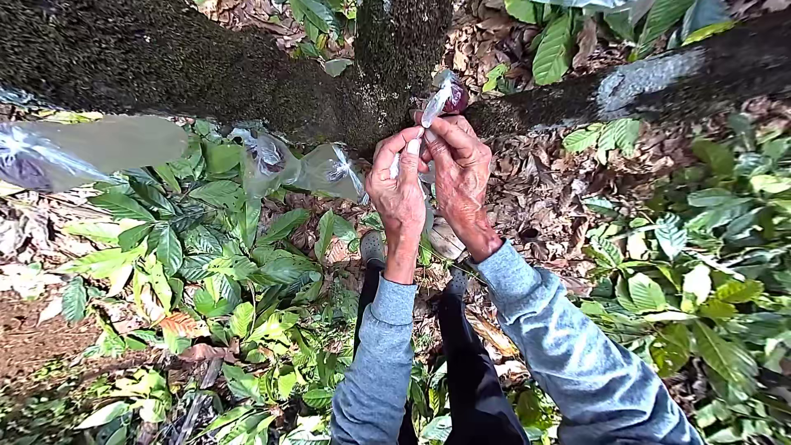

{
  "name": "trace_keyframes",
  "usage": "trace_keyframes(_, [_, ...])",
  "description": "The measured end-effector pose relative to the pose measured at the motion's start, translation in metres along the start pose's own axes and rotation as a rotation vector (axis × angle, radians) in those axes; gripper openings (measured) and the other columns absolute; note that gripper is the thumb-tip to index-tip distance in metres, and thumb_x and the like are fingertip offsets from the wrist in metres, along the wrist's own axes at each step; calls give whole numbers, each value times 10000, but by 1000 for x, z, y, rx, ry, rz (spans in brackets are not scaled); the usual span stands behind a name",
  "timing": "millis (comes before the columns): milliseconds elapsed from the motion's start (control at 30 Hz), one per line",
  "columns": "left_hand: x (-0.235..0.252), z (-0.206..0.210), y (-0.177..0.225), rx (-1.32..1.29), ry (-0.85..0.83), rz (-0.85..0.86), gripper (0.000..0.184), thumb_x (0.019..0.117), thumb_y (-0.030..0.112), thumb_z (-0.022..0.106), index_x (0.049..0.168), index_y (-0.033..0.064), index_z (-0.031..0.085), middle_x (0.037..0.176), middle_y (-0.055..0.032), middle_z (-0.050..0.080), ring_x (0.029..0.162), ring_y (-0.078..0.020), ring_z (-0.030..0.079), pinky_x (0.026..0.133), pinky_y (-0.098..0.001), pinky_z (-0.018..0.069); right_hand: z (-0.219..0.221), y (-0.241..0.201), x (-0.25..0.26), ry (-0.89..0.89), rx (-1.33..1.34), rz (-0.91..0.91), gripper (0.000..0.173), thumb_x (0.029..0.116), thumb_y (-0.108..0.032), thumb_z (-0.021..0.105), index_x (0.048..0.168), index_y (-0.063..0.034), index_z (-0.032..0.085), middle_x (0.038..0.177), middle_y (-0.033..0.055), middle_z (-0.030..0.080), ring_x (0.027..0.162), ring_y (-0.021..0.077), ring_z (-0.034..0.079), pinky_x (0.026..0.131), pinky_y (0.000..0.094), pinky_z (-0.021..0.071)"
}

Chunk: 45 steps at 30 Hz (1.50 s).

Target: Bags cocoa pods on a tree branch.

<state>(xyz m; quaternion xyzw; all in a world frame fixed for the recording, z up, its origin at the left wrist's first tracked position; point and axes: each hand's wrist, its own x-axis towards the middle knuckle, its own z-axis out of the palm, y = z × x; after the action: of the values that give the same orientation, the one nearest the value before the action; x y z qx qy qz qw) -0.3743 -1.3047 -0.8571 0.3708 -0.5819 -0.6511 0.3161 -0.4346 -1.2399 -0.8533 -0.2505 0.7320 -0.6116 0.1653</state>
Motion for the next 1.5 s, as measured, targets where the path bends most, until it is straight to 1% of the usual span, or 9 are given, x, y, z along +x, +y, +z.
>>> trace_keyframes(67, [0, -2, 3, 111, -12, 63, 254, 1070, 138, 520, 1251, 126, 698, 980, -38, 635, 596, -92, 532, 464, -203, 454, 0, 0, 0, 5, -5, 0, 253, 1034, -48, 560, 1250, -29, 691, 1017, 79, 631, 708, 100, 600, 598, 218, 538])
trace_keyframes(167, [1, -7, 5, 226, -50, 155, 279, 1059, 73, 494, 1237, 102, 706, 1191, -50, 628, 793, -98, 607, 624, -224, 537, -2, -3, 0, -1, -7, 36, 245, 1039, -85, 577, 1259, -47, 676, 1003, 67, 677, 686, 106, 635, 563, 225, 555])
trace_keyframes(267, [3, -10, 8, 214, -39, 165, 240, 1045, 80, 552, 1222, 93, 713, 1102, -45, 654, 729, -94, 588, 582, -210, 511, -9, -6, 0, -48, -20, 41, 263, 1037, -97, 588, 1295, -52, 617, 984, 55, 713, 660, 101, 637, 527, 210, 526])
trace_keyframes(400, [5, -13, 9, 156, -58, 137, 317, 1013, 80, 626, 1330, 94, 613, 1019, -65, 681, 710, -126, 635, 557, -233, 553, -19, -3, 2, -89, -76, 11, 270, 1028, -101, 607, 1293, -53, 639, 998, 48, 740, 669, 87, 654, 545, 208, 533])
trace_keyframes(567, [6, -20, 7, 167, -113, 128, 376, 1009, 77, 631, 1382, 89, 583, 1001, -80, 688, 725, -152, 651, 584, -264, 576, -24, -5, 3, -117, -86, 37, 191, 1032, -120, 605, 1179, -66, 714, 813, 44, 683, 543, 100, 564, 463, 213, 469])
trace_keyframes(800, [9, -29, 25, 224, -209, 45, 426, 989, 73, 659, 1401, 134, 569, 951, -65, 681, 667, -154, 629, 515, -252, 539, -26, -8, 4, -148, -100, -16, 184, 1028, -85, 597, 1166, -32, 707, 938, 55, 675, 673, 83, 603, 592, 202, 517])
trace_keyframes(967, [16, -30, 28, 218, -239, 14, 305, 974, 51, 669, 1273, 108, 643, 930, -64, 677, 635, -143, 622, 526, -246, 545, -33, -8, 4, -175, -56, -27, 163, 1024, -82, 602, 1139, -26, 703, 935, 50, 663, 659, 82, 603, 561, 187, 518])
trace_keyframes(1300, [14, -25, 21, 68, -151, 9, 175, 1002, 72, 641, 1161, 61, 713, 743, -87, 661, 440, -118, 498, 361, -209, 415, -41, -21, 8, -266, -144, 123, 232, 1022, -194, 634, 1227, -88, 650, 912, 25, 690, 639, 105, 651, 520, 227, 552])
trace_keyframes(1500, [9, -22, 11, 78, -145, 61, 161, 998, 65, 648, 1149, 28, 689, 782, -104, 661, 487, -136, 535, 398, -221, 457, -15, -4, 13, -66, -129, 43, 167, 1044, -196, 603, 1099, -53, 670, 814, 58, 663, 589, 126, 617, 492, 255, 521])
